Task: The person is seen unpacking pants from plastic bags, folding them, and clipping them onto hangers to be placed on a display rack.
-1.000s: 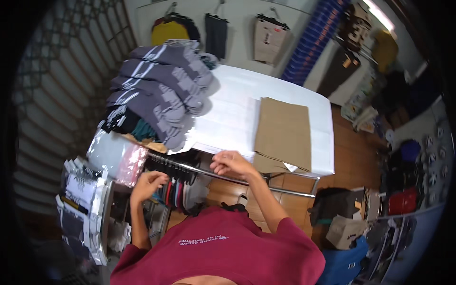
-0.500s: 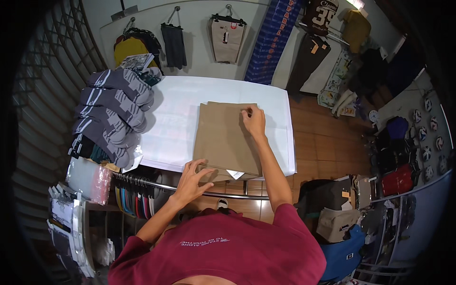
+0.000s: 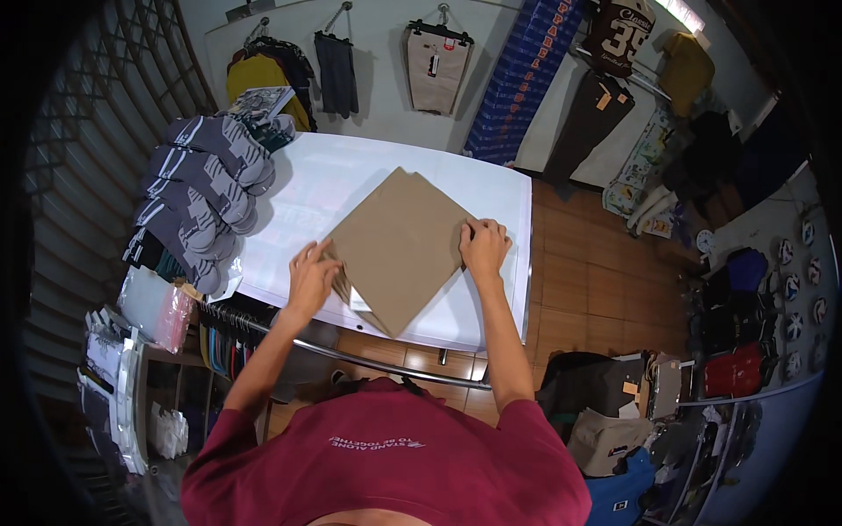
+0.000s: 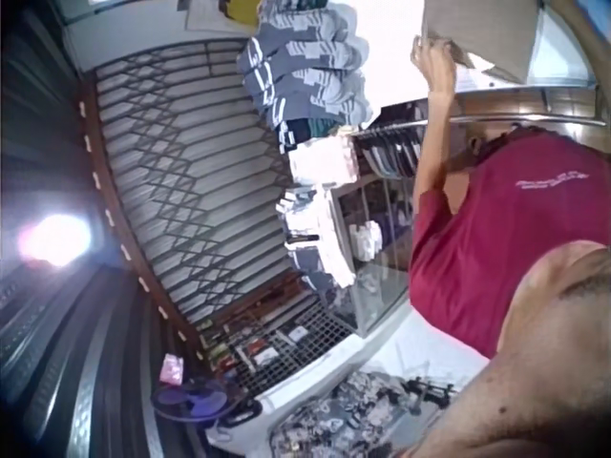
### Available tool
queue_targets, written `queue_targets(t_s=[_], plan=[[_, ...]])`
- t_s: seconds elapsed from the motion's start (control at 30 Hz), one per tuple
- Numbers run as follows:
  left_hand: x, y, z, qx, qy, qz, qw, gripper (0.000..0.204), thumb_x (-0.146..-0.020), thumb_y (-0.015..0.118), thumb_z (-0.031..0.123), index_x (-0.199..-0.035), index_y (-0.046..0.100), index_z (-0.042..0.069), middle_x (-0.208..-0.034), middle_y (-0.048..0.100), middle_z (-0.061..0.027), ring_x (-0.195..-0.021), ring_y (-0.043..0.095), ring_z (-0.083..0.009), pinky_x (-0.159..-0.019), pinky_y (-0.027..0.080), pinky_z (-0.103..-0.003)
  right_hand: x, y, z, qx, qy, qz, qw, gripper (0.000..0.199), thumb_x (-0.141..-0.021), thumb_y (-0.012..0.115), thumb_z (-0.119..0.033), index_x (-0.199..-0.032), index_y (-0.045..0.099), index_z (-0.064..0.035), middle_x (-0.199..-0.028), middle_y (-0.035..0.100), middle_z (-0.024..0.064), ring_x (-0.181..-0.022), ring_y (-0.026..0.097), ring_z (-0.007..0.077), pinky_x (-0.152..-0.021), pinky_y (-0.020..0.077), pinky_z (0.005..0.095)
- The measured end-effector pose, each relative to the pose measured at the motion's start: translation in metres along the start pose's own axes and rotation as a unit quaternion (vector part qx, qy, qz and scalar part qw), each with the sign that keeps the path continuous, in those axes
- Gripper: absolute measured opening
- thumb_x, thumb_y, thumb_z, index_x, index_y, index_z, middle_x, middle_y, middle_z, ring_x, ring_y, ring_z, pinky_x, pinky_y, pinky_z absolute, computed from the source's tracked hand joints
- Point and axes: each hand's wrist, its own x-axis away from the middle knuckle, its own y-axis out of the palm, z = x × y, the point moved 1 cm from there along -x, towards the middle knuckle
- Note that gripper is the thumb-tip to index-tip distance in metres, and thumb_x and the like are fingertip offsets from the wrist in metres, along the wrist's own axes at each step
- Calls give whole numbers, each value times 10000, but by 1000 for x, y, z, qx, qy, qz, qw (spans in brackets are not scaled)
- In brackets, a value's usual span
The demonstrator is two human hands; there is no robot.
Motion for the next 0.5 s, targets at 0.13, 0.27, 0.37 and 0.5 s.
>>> queue_targets(t_s=[0.13, 0.27, 0.37, 0.5], plan=[[-55, 22, -35, -45, -23, 20, 999, 229, -820, 629, 90, -994, 734, 194, -1391, 461, -121, -1294, 383, -342, -1026, 301, -535, 38, -26, -11, 36, 22, 30, 999, 270, -846, 642, -288, -1020, 719, -95, -975, 593, 123, -987, 515, 304, -867, 350, 492], [-109, 37, -59, -7, 1, 24, 1000, 257, -825, 607, 64, -995, 742, 203, -1414, 436, -140, -1318, 353, -349, -1014, 326, -548, 68, -41, -23, 40, 40, 0, 998, 405, -851, 646, -334, -1139, 671, -51, -1033, 556, 160, -1025, 483, 301, -898, 323, 476], [-127, 39, -55, 37, -17, 19, 999, 251, -828, 586, 37, -985, 736, 162, -1400, 441, -172, -1298, 371, -367, -1014, 339, -535, 66, -48, -22, 6, 61, -53, 997, 427, -867, 633, -351, -1189, 643, -71, -1092, 559, 173, -1060, 487, 331, -947, 325, 507], [-95, 38, -36, 56, -43, 157, 985, 159, -855, 585, 91, -986, 670, 61, -1281, 486, -245, -1229, 423, -401, -999, 357, -504, 45, -40, -17, -37, 60, -65, 995, 423, -856, 653, -324, -1189, 638, -65, -1153, 561, 184, -1107, 490, 344, -954, 335, 527]])
